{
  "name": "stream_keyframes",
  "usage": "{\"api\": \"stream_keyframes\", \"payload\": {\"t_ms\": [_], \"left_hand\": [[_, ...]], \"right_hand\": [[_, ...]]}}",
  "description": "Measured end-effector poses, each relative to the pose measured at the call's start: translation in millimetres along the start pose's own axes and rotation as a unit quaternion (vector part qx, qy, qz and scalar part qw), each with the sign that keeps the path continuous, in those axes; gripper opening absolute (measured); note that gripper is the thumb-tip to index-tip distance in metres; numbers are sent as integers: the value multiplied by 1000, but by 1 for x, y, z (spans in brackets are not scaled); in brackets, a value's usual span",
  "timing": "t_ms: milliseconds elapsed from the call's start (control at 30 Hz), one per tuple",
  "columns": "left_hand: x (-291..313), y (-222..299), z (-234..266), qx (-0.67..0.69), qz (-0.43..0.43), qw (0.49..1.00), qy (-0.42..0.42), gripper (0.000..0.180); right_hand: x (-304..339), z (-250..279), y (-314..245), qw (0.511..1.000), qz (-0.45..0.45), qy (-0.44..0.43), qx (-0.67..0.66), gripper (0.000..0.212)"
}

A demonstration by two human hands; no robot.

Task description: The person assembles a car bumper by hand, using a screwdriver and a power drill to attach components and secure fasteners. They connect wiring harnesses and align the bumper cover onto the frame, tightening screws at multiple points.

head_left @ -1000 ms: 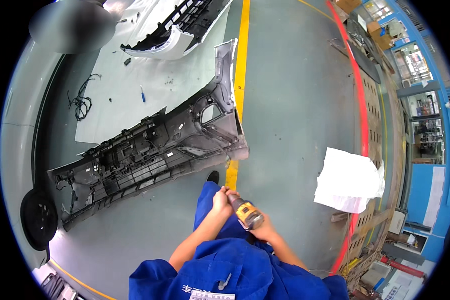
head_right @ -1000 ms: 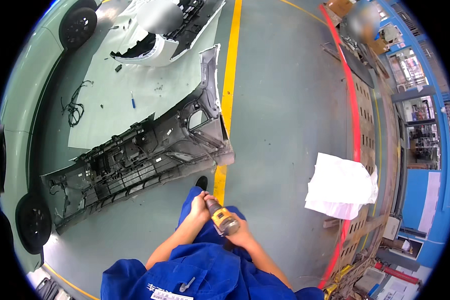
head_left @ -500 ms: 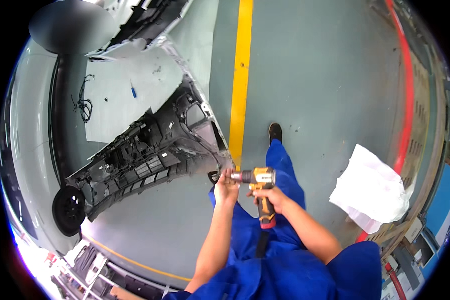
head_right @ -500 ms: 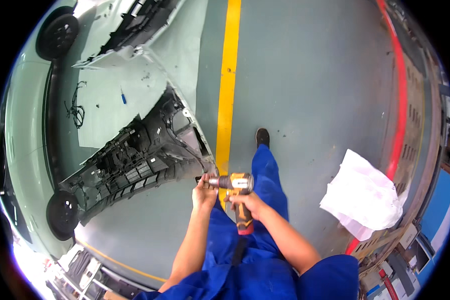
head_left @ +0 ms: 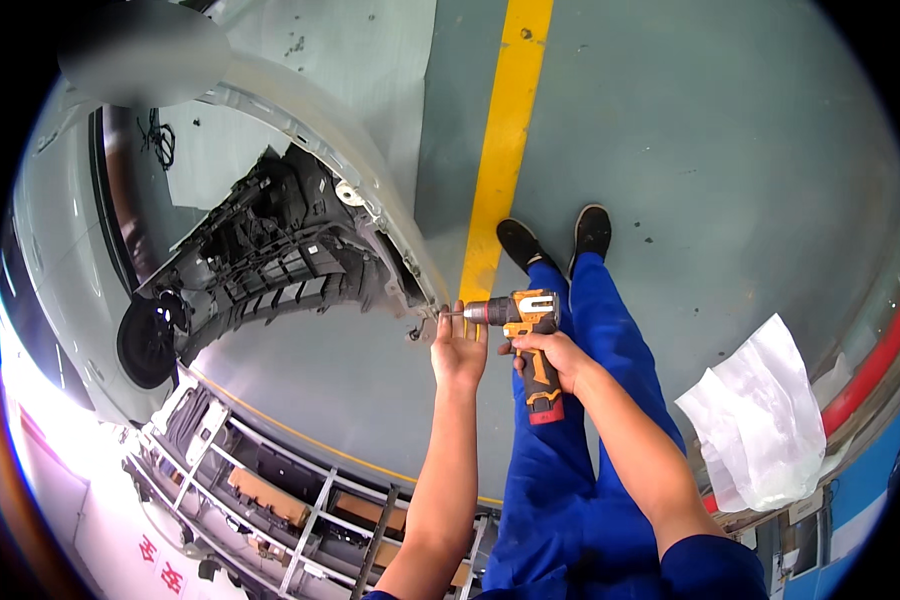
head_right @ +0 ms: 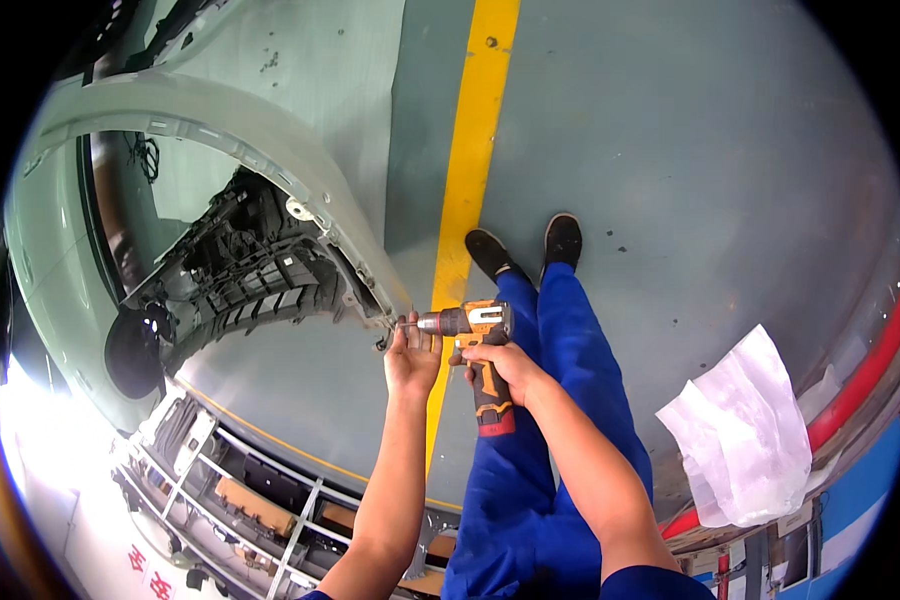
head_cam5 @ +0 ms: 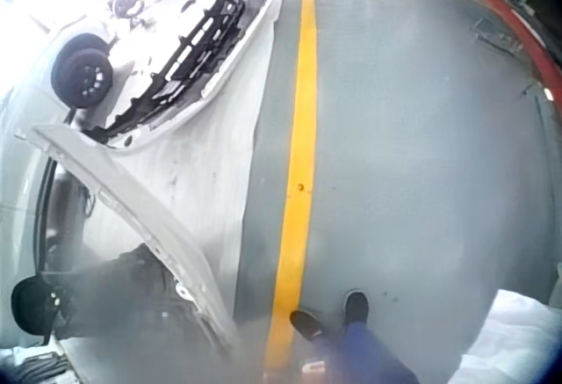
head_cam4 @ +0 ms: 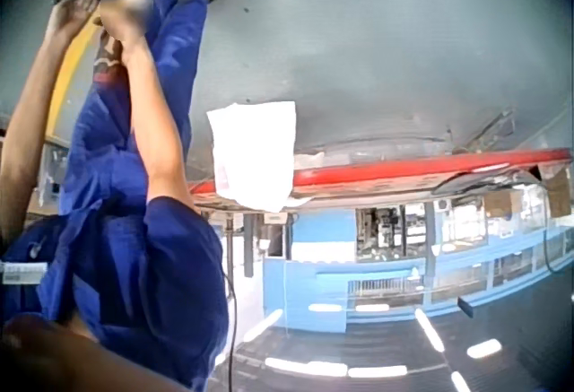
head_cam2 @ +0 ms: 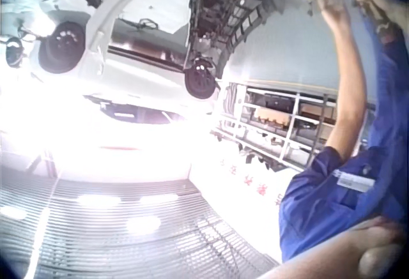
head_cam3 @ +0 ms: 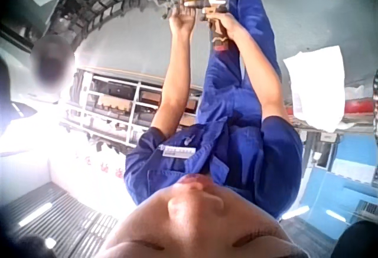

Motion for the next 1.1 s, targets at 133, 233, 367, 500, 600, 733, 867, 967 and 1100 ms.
{"api": "stream_keyframes", "payload": {"t_ms": [133, 233, 367, 500, 600, 733, 867, 967, 1100], "left_hand": [[-6, 0, -11, 44, -8, 999, 8, 45], [-13, 2, -11, 53, -1, 998, 13, 49], [-14, 4, -7, 52, -7, 998, 36, 52], [-15, 6, -3, 63, 9, 997, 45, 54], [-17, 7, 0, 70, 24, 996, 46, 54], [-18, 11, 5, 70, 28, 996, 40, 54], [-15, 14, 5, 62, 13, 998, 16, 55], [-13, 11, 5, 115, -5, 993, 18, 58], [-7, 9, -7, 241, -1, 970, 38, 63]], "right_hand": [[-15, 5, -7, 1000, -11, -2, 6, 32], [-19, 5, -10, 1000, -16, 2, 11, 32], [-20, 3, -11, 1000, -24, 2, 11, 32], [-18, 2, -11, 999, -33, 7, 8, 34], [-17, 0, -12, 999, -37, 13, 18, 35], [-18, -2, -9, 998, -53, 12, 19, 34], [-24, 1, -9, 998, -63, -13, 18, 36], [-30, 4, -16, 996, -78, -38, 4, 36], [-30, 3, -23, 996, -77, -12, 52, 27]]}}
Point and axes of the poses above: each hand's wrist, its own x-axis away from the middle knuckle, its own z-axis out of the back of the hand, y = z × x, the point moved 9 cm from there along -x, towards the middle knuckle, and after that the axes turned 8 degrees about -y, right-handed, at the moved point
